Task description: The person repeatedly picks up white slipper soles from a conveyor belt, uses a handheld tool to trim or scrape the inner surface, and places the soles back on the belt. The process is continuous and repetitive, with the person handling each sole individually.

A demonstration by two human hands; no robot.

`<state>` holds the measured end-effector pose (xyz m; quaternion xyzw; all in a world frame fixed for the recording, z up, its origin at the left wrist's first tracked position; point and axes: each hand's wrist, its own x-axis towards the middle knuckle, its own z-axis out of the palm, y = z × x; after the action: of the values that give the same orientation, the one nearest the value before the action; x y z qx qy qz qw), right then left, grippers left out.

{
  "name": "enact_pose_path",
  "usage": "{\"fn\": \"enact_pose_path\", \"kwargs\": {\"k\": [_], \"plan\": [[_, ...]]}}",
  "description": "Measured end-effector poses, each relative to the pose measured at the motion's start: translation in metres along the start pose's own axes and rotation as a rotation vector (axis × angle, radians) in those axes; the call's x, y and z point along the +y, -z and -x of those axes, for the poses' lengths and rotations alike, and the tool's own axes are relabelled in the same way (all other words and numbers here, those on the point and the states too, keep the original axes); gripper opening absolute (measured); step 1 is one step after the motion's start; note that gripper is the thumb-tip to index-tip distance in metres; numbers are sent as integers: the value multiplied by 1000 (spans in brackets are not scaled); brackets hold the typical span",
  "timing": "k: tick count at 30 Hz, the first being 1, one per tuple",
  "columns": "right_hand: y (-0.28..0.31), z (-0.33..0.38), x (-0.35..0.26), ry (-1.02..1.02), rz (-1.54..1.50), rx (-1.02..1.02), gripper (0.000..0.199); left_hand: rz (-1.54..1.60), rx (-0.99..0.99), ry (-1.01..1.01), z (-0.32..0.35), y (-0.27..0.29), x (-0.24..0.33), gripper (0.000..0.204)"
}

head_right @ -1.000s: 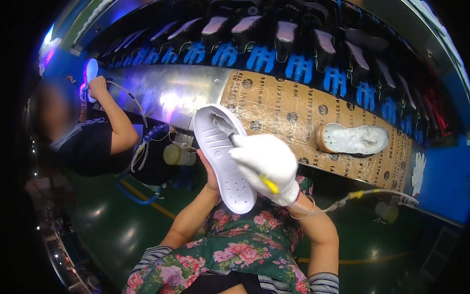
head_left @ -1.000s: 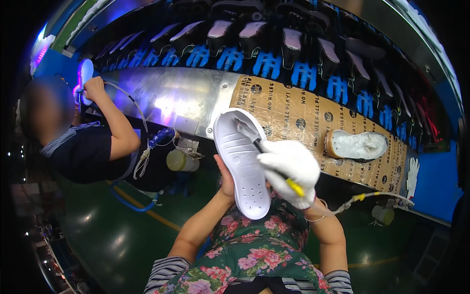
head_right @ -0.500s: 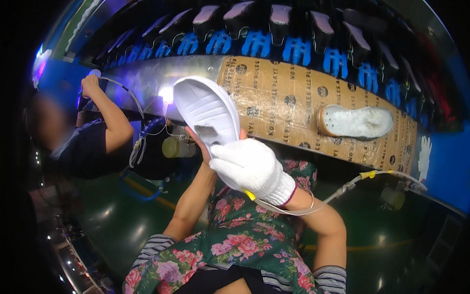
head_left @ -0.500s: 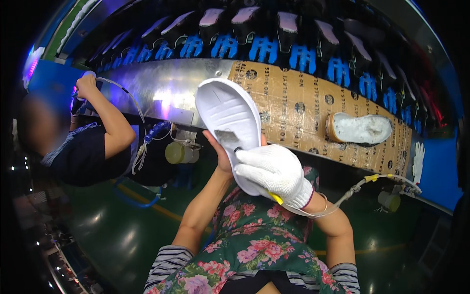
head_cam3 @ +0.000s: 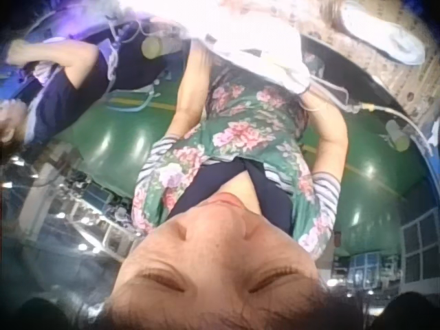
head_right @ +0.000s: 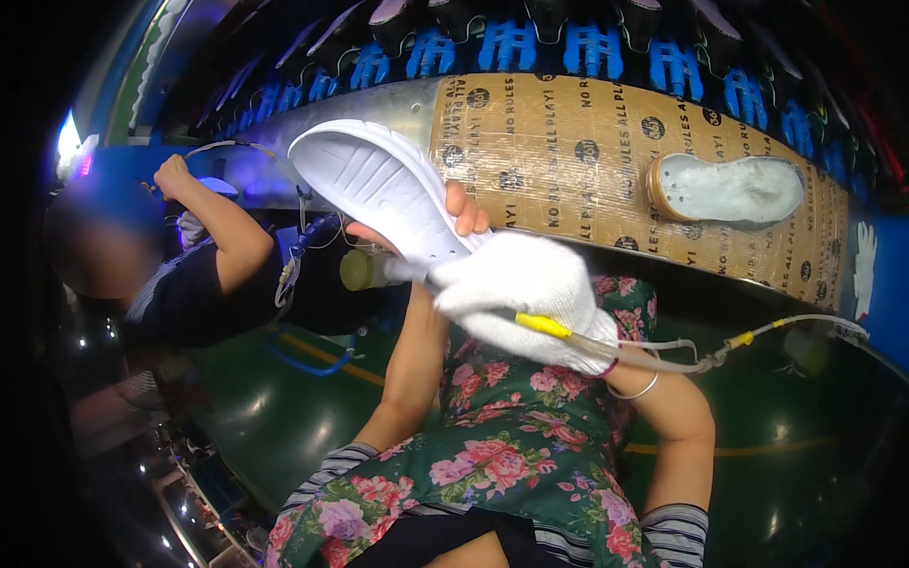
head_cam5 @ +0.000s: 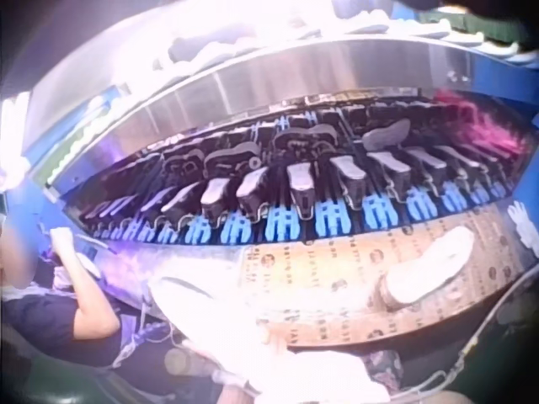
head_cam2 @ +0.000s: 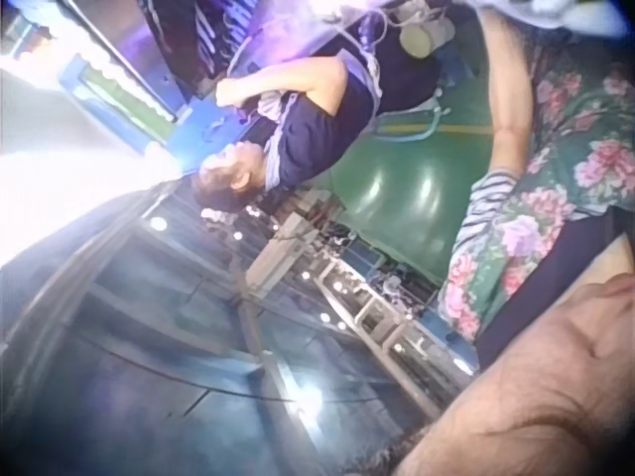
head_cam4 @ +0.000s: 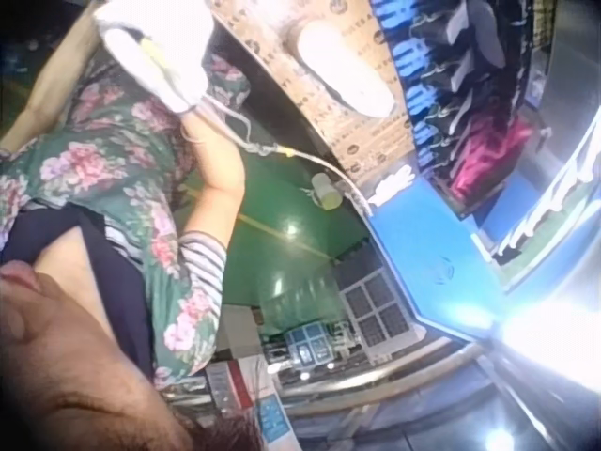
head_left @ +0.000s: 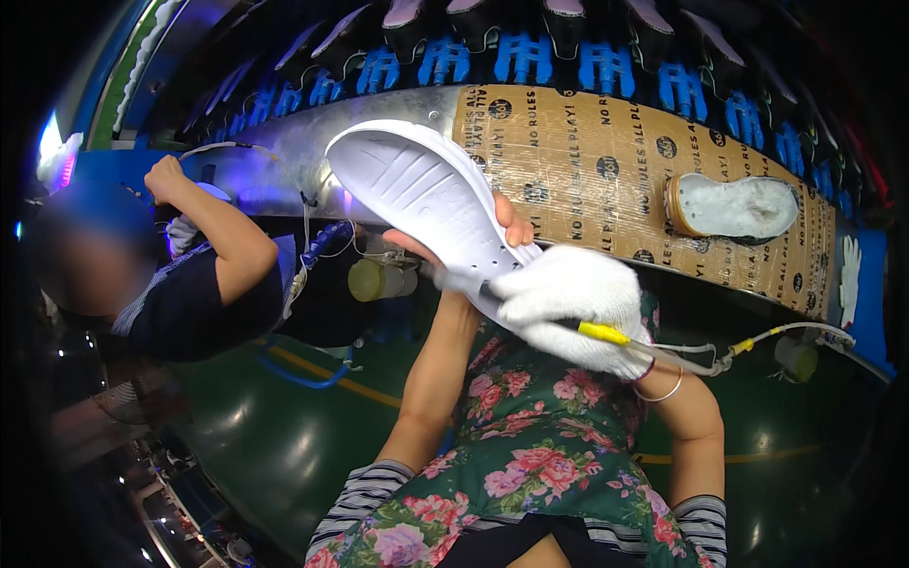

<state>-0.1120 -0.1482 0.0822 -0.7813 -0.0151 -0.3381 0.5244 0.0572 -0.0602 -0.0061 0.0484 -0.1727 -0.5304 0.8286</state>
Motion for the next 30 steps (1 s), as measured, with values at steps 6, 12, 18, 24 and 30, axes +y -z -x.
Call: {"fn": "enact_pose_path", "kwargs": {"k": [6, 12, 18, 24, 30], "plan": [[-29, 22, 8, 164, 122, 45, 28, 179, -131, 37, -9, 9, 11, 136], [-18, 22, 16, 188, 302, 36, 37, 46, -281, 159, -20, 41, 27, 134], [-18, 22, 14, 152, -214, -119, 32, 37, -344, 355, -39, 43, 44, 128], [-28, 27, -1, 86, 366, -127, 23, -7, -287, 418, -36, 19, 32, 132], [-23, 28, 7, 99, 20, -226, 37, -95, -214, 668, -33, 27, 44, 135]]}}
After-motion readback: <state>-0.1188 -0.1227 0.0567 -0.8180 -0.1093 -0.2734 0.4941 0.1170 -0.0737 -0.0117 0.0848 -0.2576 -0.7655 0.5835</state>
